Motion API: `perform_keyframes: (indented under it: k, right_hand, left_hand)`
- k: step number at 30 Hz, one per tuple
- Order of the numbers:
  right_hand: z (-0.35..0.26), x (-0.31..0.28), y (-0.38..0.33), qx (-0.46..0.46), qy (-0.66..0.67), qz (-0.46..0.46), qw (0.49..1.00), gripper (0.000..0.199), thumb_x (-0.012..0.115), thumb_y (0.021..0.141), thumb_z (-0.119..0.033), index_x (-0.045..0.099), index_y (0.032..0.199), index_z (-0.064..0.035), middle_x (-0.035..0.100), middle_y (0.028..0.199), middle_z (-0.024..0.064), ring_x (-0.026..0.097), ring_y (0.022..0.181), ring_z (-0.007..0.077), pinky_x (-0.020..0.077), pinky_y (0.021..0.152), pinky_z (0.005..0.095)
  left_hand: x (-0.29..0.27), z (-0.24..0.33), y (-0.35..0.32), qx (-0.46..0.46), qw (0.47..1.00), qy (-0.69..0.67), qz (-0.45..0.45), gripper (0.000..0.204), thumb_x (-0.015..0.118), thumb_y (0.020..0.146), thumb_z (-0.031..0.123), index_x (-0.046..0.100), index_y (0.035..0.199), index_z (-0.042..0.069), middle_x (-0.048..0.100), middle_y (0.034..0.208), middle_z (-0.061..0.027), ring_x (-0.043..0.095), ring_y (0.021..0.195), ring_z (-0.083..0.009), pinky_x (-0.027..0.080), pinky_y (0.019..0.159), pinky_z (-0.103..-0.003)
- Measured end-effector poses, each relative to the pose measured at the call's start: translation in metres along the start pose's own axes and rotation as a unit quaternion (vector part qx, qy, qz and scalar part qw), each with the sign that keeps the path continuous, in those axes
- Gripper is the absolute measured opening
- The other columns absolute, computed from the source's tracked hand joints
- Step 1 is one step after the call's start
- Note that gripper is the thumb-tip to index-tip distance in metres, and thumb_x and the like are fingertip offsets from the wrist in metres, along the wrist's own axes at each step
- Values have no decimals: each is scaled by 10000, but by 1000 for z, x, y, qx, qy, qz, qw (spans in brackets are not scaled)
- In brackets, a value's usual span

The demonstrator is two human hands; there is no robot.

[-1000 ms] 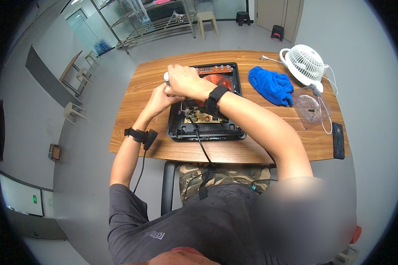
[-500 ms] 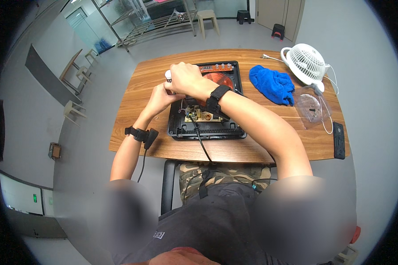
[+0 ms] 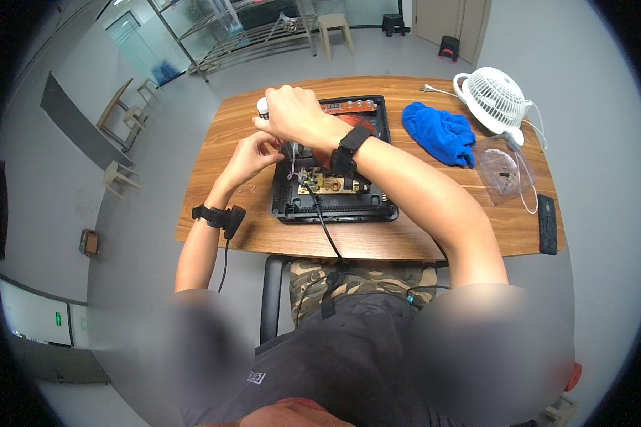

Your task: The person uses a screwdriver to remove screws from the bottom of a black electronic device, then lifts the cover to reveal the internal components. They continue to unscrew and remove internal parts, including a copper-colored circular component and a circuit board, placing them on the table.

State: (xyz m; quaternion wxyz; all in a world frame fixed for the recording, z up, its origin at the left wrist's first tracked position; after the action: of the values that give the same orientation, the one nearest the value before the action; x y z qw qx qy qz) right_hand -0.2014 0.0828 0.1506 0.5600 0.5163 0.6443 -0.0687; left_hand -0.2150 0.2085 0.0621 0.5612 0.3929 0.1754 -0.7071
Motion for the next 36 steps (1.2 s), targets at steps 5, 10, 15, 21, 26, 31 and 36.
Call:
perform_keyframes:
  k: [5,10,15,21,26,31,36]
  right_hand:
    - [-20,-9,13,-12,12,-6,1000,509,683,862,-477,679,943,25,708,795,239,712,768,401,581,692,461]
    - [-37,-8,19,-23,33,-12,999,503,677,870,-473,680,947,23,713,801,227,713,786,393,578,716,456]
    - [-41,-3,23,-23,30,-13,999,510,671,879,-480,680,951,25,715,803,220,712,796,392,576,730,451]
    - [-44,9,30,-18,44,-25,999,517,668,883,-488,679,954,24,715,791,215,715,783,383,579,725,451]
    - [-42,19,35,-14,51,-27,998,515,668,884,-490,673,951,20,714,781,211,716,771,378,581,720,451]
    - [-40,24,36,-10,57,-34,998,513,674,881,-488,667,953,20,713,776,206,715,776,381,580,722,452]
    - [-39,16,31,-1,55,-31,998,509,673,883,-485,669,951,20,713,778,210,718,786,379,580,725,455]
  left_hand:
    - [4,-18,-15,-28,999,15,-29,213,783,795,71,716,963,-41,711,862,-125,650,722,-172,537,699,-316]
    - [-4,-30,-21,-24,999,35,1,191,767,822,110,711,913,-49,712,824,-144,675,722,-194,539,692,-336]
    - [-10,-39,-25,-24,999,42,13,182,758,832,127,710,887,-39,716,834,-140,677,720,-203,538,699,-339]
    - [-19,-57,-30,-21,998,48,43,164,749,832,122,721,905,-22,719,842,-137,678,720,-213,543,710,-342]
    - [-23,-66,-33,-38,997,43,51,148,745,827,107,729,908,-16,721,845,-138,684,729,-219,545,719,-346]
    - [-18,-92,-35,-61,996,56,35,126,733,824,86,729,894,-19,723,853,-153,692,744,-230,546,731,-355]
    - [-16,-117,-34,-76,992,92,29,133,714,835,84,735,915,-20,725,853,-166,705,773,-258,550,751,-367]
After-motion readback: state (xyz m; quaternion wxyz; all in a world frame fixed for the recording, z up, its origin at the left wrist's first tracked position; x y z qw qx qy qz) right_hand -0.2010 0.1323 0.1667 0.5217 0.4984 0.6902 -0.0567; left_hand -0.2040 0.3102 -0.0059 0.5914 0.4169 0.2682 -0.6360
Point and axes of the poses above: each hand's wrist, its own y-axis towards the middle knuckle, its own x-axis out of the palm, z = x × y, the point moved 8 cm from there along y, towards the middle knuckle
